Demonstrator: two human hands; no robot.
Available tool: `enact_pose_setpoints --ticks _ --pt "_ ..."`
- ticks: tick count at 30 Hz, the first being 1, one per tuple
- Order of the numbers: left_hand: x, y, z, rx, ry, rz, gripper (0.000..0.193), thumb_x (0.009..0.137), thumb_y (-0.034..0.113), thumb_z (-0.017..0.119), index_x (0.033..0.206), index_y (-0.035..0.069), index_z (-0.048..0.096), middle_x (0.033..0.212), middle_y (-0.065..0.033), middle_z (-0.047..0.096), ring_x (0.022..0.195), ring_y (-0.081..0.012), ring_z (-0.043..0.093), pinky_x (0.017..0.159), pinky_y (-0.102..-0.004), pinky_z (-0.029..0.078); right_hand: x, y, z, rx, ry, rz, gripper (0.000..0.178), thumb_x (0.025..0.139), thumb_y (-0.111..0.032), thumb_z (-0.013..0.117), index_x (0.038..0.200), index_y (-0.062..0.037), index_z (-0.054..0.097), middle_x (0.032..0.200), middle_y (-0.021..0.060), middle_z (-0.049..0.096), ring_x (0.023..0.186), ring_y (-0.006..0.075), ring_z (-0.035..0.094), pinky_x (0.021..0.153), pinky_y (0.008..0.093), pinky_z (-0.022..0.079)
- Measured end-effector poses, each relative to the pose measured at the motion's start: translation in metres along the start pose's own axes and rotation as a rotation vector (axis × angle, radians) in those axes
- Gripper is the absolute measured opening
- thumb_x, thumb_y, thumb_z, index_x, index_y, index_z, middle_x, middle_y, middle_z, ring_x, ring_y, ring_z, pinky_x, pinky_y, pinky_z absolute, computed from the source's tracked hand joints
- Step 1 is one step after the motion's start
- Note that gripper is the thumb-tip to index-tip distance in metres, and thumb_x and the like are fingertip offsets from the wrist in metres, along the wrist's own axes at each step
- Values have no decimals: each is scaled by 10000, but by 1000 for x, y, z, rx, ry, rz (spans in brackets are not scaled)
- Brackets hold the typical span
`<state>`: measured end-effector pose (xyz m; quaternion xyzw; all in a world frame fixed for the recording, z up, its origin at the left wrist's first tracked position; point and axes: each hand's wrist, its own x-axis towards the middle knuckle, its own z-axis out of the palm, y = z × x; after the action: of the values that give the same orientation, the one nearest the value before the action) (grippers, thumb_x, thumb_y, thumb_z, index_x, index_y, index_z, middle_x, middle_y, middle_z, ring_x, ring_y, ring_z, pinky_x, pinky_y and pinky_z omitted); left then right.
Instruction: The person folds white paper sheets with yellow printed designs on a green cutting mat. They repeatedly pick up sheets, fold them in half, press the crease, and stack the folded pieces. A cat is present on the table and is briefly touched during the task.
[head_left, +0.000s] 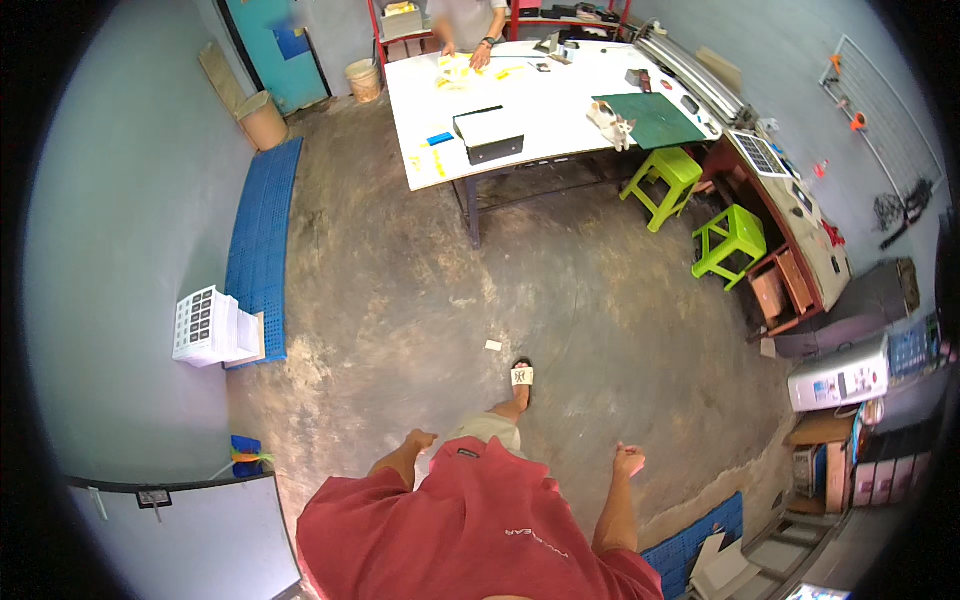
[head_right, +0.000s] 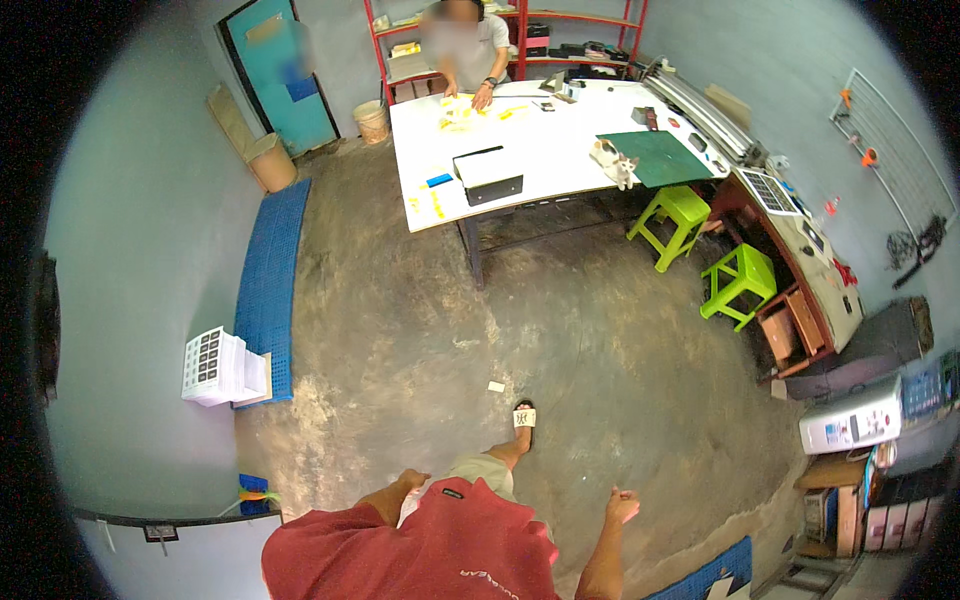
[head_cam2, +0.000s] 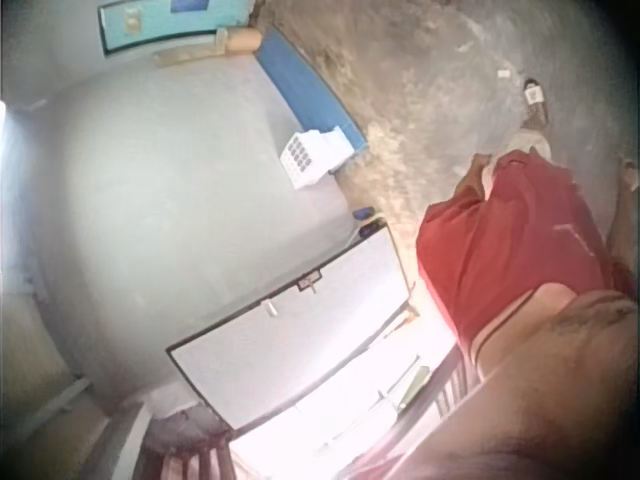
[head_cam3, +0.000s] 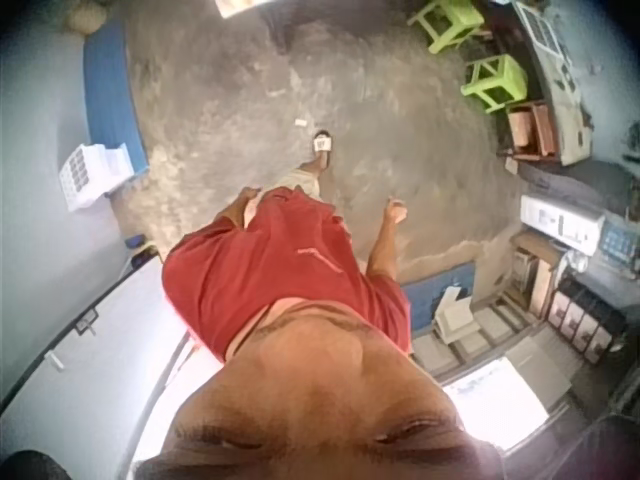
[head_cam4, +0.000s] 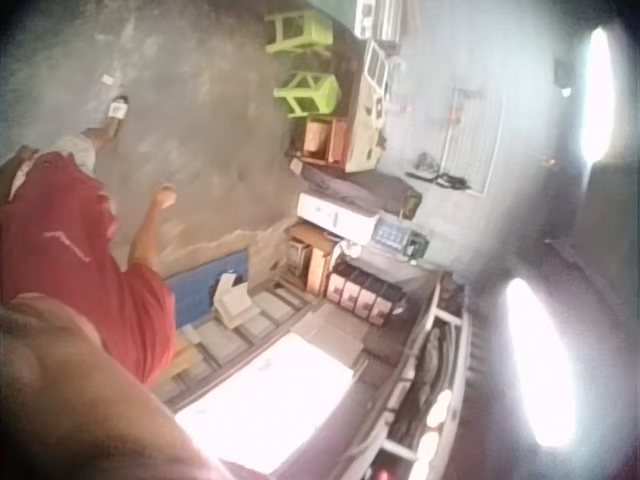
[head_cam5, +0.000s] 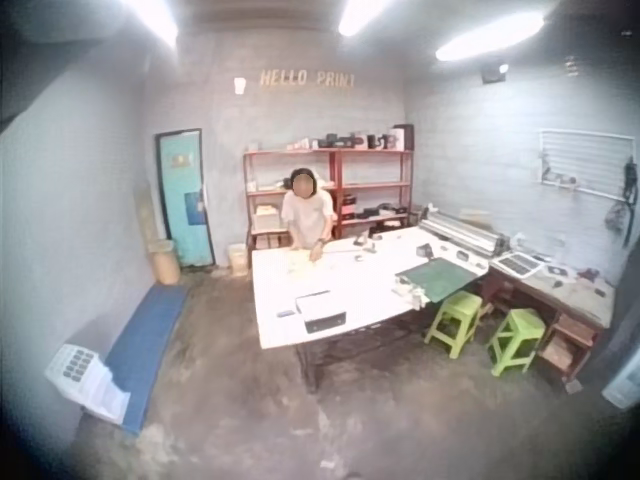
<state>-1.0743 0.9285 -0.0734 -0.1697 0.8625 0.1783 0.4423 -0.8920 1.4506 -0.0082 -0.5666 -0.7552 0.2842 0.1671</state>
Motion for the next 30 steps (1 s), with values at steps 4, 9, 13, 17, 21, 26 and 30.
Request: enact_pose_setpoints --ticks 4,9,13,17,21,26,30 --pt "21 106 -18 -69 -144 -124 645 865 570 627 1028 -45 739 962 -266 728 942 -358 725 877 -450 549 56 8 17 176 -118 220 231 747 -79 850 693 -23 633 629 125 678 573 203 658 578 382 545" --pt "129 259 -32 139 80 290 642 868 534 616 1106 -55 707 1183 -283 672 1156 -382 646 986 -424 503 65 -44 20 -209 -526 152 586 861 -524 735 1000 45 738 903 193 746 862 341 715 793 514 559" --pt "124 457 -71 -408 35 551 632 895 461 687 1302 -14 598 1307 -228 631 1191 -360 625 1003 -424 487 112 -68 55 -500 -685 87 621 864 -553 711 1044 42 720 936 191 738 860 329 707 794 501 557" --pt "90 584 -114 -465 -26 624 586 911 444 669 1338 50 586 1288 -206 645 1203 -345 610 1015 -437 474 175 -76 96 -535 -717 112 658 867 -582 686 1089 38 701 970 188 729 858 317 698 796 488 555" --pt "167 559 -128 392 327 833 468 984 430 553 1353 145 589 1279 -197 650 1243 -350 572 1020 -446 466 262 -126 139 -478 -827 83 697 869 -611 662 1134 34 682 1003 186 721 856 305 689 798 474 554" --pt "179 480 -94 161 95 86 673 1008 568 312 1211 42 680 1199 -259 668 1140 -414 636 1037 -491 442 404 -208 195 -155 -853 331 747 873 -647 631 1190 30 659 1045 184 711 853 289 679 799 458 551" --pt "170 507 -95 -47 38 -64 628 1004 530 353 1236 31 657 1224 -261 655 1164 -412 622 1043 -489 440 516 -284 253 354 -810 837 789 876 -676 607 1234 26 641 1078 181 702 851 277 670 801 445 549"
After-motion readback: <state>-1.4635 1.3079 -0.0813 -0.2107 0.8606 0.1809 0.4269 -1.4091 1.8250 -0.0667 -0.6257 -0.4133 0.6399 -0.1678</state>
